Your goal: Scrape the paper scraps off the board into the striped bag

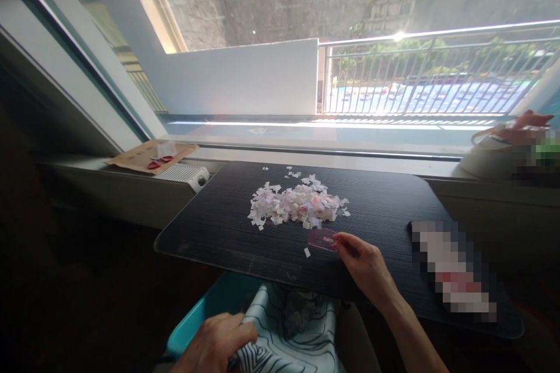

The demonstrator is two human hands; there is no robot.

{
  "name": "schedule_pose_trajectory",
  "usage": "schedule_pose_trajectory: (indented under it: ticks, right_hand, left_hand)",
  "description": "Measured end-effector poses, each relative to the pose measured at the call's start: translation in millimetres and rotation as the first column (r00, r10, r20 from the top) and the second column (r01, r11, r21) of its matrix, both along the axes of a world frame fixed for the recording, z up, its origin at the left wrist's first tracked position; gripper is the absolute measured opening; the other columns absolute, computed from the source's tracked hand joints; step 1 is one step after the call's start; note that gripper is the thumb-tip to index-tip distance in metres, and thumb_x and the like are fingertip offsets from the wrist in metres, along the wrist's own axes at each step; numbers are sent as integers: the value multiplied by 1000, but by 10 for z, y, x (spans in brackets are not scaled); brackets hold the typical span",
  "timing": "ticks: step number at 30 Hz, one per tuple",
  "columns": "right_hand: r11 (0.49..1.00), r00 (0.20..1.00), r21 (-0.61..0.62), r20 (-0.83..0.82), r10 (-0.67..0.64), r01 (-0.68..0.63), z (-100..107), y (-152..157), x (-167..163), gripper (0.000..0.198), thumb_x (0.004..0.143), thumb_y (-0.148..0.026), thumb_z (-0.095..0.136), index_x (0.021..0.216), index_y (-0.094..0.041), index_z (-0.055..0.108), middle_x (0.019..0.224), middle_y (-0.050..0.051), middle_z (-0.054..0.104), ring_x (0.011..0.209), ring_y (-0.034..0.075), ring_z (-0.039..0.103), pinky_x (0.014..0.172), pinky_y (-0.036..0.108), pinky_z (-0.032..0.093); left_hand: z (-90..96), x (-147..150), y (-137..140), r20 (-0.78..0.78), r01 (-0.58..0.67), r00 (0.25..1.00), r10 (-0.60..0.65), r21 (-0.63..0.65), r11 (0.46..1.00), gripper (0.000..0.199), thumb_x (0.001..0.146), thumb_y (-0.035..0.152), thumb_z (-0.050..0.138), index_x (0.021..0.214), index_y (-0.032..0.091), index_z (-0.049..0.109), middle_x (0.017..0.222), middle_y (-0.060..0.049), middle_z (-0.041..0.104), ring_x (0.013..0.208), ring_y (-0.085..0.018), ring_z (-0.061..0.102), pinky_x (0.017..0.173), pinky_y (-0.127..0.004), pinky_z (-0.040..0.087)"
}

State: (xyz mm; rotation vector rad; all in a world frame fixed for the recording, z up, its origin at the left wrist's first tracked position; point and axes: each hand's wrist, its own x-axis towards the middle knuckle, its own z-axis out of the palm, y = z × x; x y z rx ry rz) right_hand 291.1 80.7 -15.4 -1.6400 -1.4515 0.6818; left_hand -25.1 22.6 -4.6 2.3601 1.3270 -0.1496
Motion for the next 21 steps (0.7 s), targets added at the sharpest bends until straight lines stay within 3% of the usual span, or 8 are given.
schedule_pose_trajectory:
  ticks: [4,9,14,18,21]
  right_hand:
    - [999,999,-37,34,35,-34,61,-73,-52,30,81,-39,58,96,-18,73,90,5,77,84,24,72,75,31,57]
    - [972,980,-130,26,199,-194,144,-271,-101,26,81,-36,59,94,-19,74,92,4,77,86,24,71,76,29,56]
    - [991,995,-100,-52,84,-89,109,-346,-76,32,80,-40,59,96,-16,73,92,7,77,83,24,72,74,30,57]
    - [972,981,-132,-21,192,-193,150,-424,-66,27,80,-37,60,95,-18,74,92,5,77,83,23,71,74,29,57]
    - [976,983,-117,-53,177,-182,160,-413,-61,28,81,-37,60,95,-18,74,91,5,77,81,23,72,74,29,57]
  left_hand:
    - [-45,14,23,-35,47,998,-47,5,999,17,66,27,69,80,23,61,79,-1,61,74,-22,56,66,-31,36]
    - [41,46,-14,-13,39,999,-39,1,999,15,68,27,70,81,23,61,81,0,61,77,-21,56,69,-30,37]
    - [138,82,-29,26,6,1000,-7,25,1000,19,66,24,73,82,23,62,82,2,61,79,-21,56,71,-30,37]
    - [107,77,-32,38,5,999,-6,22,1000,21,66,22,74,83,24,63,83,1,61,81,-21,56,74,-30,37]
    - [101,68,-59,47,11,999,-13,32,999,19,66,23,74,82,23,62,82,1,61,80,-21,57,73,-30,38]
